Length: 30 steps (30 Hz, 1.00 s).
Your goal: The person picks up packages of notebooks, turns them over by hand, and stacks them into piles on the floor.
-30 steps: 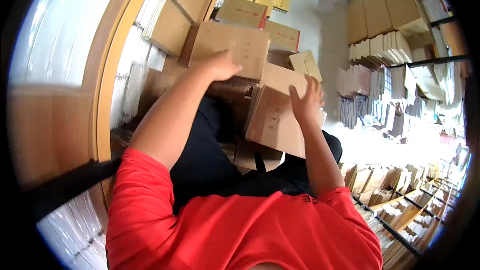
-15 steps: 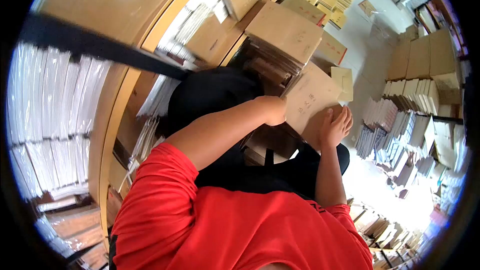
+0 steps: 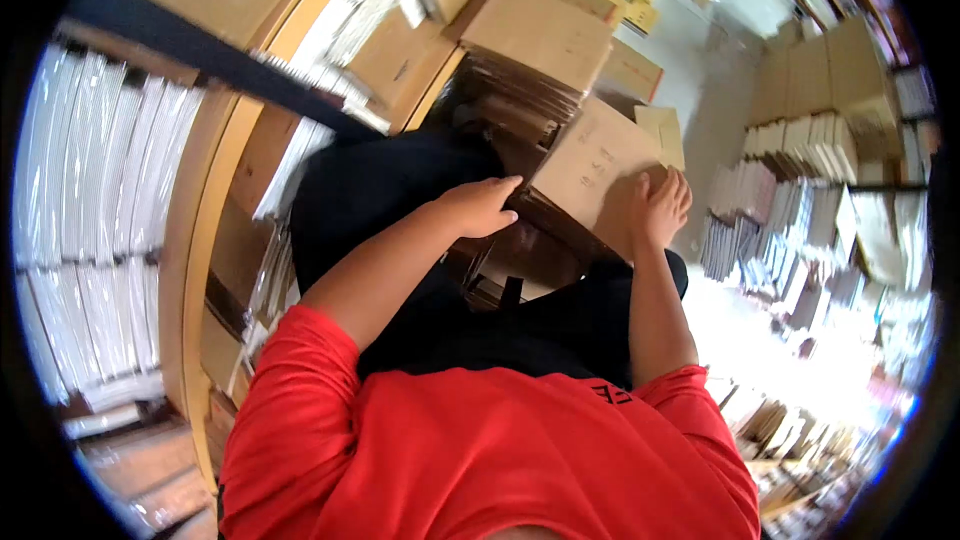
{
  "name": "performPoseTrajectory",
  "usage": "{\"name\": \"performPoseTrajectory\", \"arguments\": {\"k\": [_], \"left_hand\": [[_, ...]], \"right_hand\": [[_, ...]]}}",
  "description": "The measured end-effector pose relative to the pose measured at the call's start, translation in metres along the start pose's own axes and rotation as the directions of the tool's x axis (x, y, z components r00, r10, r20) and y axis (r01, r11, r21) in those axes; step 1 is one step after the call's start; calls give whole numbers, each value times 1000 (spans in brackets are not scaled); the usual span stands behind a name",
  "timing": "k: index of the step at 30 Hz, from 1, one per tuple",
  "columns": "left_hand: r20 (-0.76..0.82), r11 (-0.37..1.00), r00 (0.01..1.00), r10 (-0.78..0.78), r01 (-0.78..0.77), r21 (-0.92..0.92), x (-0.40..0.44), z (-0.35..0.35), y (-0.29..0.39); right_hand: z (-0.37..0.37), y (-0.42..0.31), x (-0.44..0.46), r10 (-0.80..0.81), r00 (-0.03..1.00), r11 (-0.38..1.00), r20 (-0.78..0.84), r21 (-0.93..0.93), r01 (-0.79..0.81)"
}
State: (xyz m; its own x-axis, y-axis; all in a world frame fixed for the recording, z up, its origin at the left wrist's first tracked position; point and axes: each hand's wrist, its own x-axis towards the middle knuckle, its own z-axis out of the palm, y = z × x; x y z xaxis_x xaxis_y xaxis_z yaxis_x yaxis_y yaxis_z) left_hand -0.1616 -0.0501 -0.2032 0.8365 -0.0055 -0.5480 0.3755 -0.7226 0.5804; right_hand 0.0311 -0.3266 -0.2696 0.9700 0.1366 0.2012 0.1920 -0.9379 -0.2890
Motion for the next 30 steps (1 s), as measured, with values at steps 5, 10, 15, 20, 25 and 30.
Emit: {"name": "performPoseTrajectory", "arguments": {"k": [5, 10, 15, 20, 25, 30], "left_hand": [[2, 997, 998, 67, -67, -35, -5, -8, -10], [-53, 993, 992, 118, -118, -7, -8, -12, -5], [-134, 985, 977, 164, -169, -24, -12, -41, 23], [-149, 980, 974, 173, -186, -75, -13, -98, 71], [-103, 988, 986, 131, -139, -70, 22, -137, 114], [108, 996, 992, 60, -66, 58, 103, -142, 123]], "right_hand": [[-10, -6, -4, 39, 999, 999, 10, 32, -39], [-14, -11, -1, 53, 998, 996, 34, 64, -55], [-11, -8, 2, 49, 998, 997, 30, 66, -51], [-11, -5, -2, 43, 999, 994, 15, 102, -45], [-7, -1, -2, 17, 998, 998, -64, 64, -13], [-7, -2, -1, 17, 1000, 999, -22, 34, -17]]}}
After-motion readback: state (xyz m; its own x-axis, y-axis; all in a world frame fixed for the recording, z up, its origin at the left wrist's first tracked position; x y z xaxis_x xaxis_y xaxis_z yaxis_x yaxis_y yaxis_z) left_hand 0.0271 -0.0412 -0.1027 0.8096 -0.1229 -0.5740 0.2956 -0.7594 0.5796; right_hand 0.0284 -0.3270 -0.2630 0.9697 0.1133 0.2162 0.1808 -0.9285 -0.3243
